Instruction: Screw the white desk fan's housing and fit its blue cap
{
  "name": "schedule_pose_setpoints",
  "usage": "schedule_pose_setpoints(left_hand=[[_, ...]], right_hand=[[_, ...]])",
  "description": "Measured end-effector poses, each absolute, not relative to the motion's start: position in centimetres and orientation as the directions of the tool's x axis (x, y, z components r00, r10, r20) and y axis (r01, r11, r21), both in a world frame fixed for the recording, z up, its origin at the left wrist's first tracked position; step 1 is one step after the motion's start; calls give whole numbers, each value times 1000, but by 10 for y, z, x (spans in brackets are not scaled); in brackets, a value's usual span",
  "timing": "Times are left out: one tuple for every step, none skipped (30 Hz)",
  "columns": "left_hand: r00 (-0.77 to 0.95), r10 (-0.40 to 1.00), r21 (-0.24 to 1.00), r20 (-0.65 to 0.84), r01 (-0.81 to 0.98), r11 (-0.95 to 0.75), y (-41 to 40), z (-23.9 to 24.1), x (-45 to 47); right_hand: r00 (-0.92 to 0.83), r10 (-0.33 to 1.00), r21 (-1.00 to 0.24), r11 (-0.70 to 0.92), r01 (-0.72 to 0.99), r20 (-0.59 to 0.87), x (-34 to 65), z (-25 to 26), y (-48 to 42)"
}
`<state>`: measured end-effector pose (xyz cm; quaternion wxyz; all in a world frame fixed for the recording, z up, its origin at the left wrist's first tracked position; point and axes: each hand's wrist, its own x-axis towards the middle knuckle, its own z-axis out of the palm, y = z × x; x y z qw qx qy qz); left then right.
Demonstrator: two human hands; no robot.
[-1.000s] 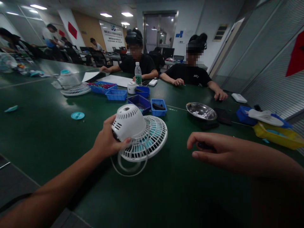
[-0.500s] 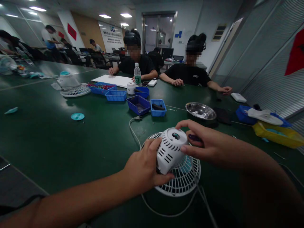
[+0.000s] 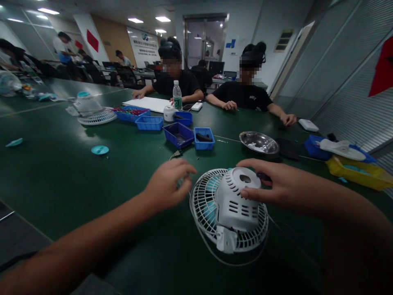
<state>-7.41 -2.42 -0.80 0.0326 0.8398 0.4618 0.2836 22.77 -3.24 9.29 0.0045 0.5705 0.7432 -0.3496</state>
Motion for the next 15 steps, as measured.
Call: schedule_pose_setpoints(left_hand=[[329, 832, 311, 446, 815, -489, -6, -8, -96], [236, 866, 306, 441, 867, -392, 12, -9, -121], [140, 888, 299, 438, 909, -291, 28, -10, -146], [54, 900, 289, 432, 937, -195, 41, -11, -170], [-20, 906, 280, 424, 954, -110, 52, -13, -194], [-99, 900, 274, 425, 962, -23, 59, -16, -217], [-159, 895, 269, 416, 962, 46, 63, -19, -237], [-224, 882, 271, 414, 956, 116, 65, -23, -255], [-269, 877, 271, 399, 948, 167, 67, -27, -270], [-304, 871, 272, 387, 940, 207, 67, -30, -282], [-326, 871, 272, 368, 933, 234, 68, -34, -291], [-333, 878, 271, 345, 931, 246, 69, -37, -298], [-324, 891, 269, 318, 932, 243, 71, -40, -302], [-297, 911, 265, 286, 938, 223, 74, -42, -304], [-247, 936, 264, 250, 948, 179, 77, -44, -304]], right_hand=[[-342, 846, -519, 93, 850, -409, 227, 94, -32], [-332, 849, -521, 79, 850, -412, 226, 94, -33], [-323, 849, -522, 67, 851, -418, 226, 95, -33], [-318, 849, -520, 61, 852, -421, 225, 95, -33], [-317, 849, -518, 61, 853, -422, 225, 95, -33], [-317, 851, -516, 64, 854, -418, 224, 95, -34], [-319, 852, -517, 68, 854, -416, 224, 95, -34], [-322, 852, -519, 70, 852, -413, 224, 95, -34], [-323, 852, -521, 70, 850, -412, 223, 95, -34], [-323, 851, -524, 67, 849, -415, 223, 95, -33], [-323, 850, -525, 65, 848, -416, 223, 95, -33], [-326, 849, -527, 67, 847, -417, 223, 95, -32], [-330, 847, -528, 70, 846, -417, 223, 95, -32], [-333, 846, -530, 72, 845, -417, 223, 94, -31], [-338, 843, -533, 74, 843, -418, 223, 94, -30]])
